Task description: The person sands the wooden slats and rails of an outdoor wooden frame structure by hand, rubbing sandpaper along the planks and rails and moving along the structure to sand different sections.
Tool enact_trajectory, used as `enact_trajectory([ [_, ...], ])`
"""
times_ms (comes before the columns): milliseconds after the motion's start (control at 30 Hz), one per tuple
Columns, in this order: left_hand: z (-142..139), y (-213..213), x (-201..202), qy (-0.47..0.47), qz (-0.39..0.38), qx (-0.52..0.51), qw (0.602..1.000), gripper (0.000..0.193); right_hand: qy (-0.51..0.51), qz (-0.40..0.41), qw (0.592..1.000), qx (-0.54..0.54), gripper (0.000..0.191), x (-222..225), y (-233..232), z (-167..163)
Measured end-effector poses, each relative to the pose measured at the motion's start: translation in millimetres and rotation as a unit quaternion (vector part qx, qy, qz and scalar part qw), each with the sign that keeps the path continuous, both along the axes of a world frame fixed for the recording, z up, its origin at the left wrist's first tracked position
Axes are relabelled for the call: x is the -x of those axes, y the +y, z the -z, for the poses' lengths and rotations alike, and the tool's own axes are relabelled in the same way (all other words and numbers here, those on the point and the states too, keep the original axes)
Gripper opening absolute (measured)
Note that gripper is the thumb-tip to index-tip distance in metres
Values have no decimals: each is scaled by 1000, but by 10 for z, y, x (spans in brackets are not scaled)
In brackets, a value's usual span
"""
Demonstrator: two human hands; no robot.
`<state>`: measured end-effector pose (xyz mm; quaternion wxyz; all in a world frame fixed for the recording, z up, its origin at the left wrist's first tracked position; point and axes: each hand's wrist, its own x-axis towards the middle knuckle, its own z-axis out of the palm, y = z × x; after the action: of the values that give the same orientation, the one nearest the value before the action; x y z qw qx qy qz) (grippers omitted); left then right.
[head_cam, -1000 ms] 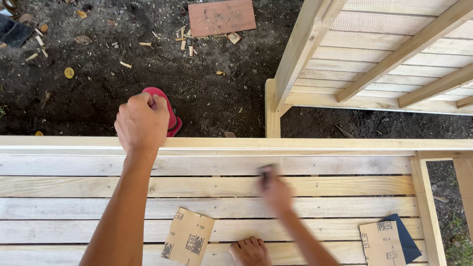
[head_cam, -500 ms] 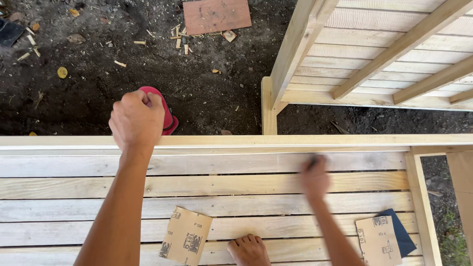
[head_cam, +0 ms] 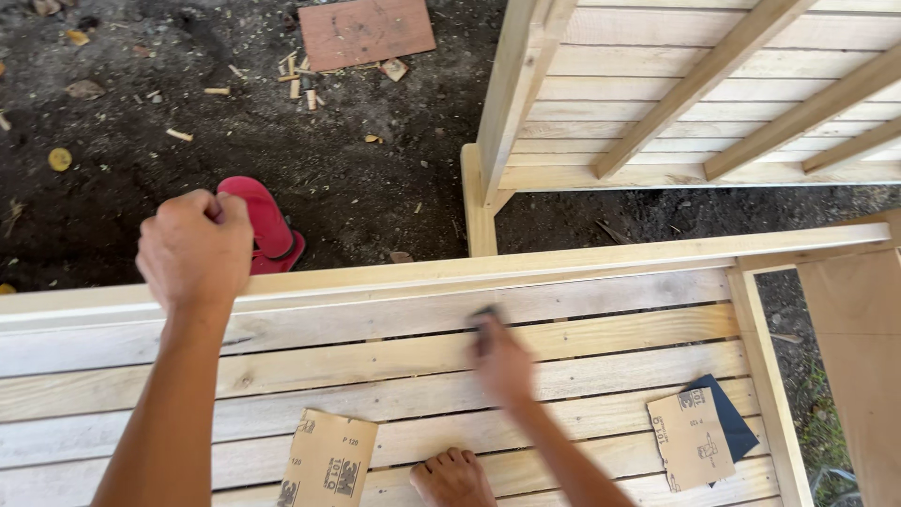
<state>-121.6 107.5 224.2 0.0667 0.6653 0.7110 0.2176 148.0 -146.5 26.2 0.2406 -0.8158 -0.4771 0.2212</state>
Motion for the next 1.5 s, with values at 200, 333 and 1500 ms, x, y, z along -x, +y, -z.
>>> enact_trajectory([
  [200, 25, 1, -1, -11, 1, 7, 1000, 33, -202, 203, 958, 28, 32, -2319, -494, 325],
  [333, 19, -5, -10, 1, 5, -6, 1000, 33, -225, 315, 922, 3, 42, -3299, -709, 190],
  [1500, 46, 53, 34, 20, 0, 14, 1000, 33, 289, 441, 802, -281, 17, -3116, -164, 288],
])
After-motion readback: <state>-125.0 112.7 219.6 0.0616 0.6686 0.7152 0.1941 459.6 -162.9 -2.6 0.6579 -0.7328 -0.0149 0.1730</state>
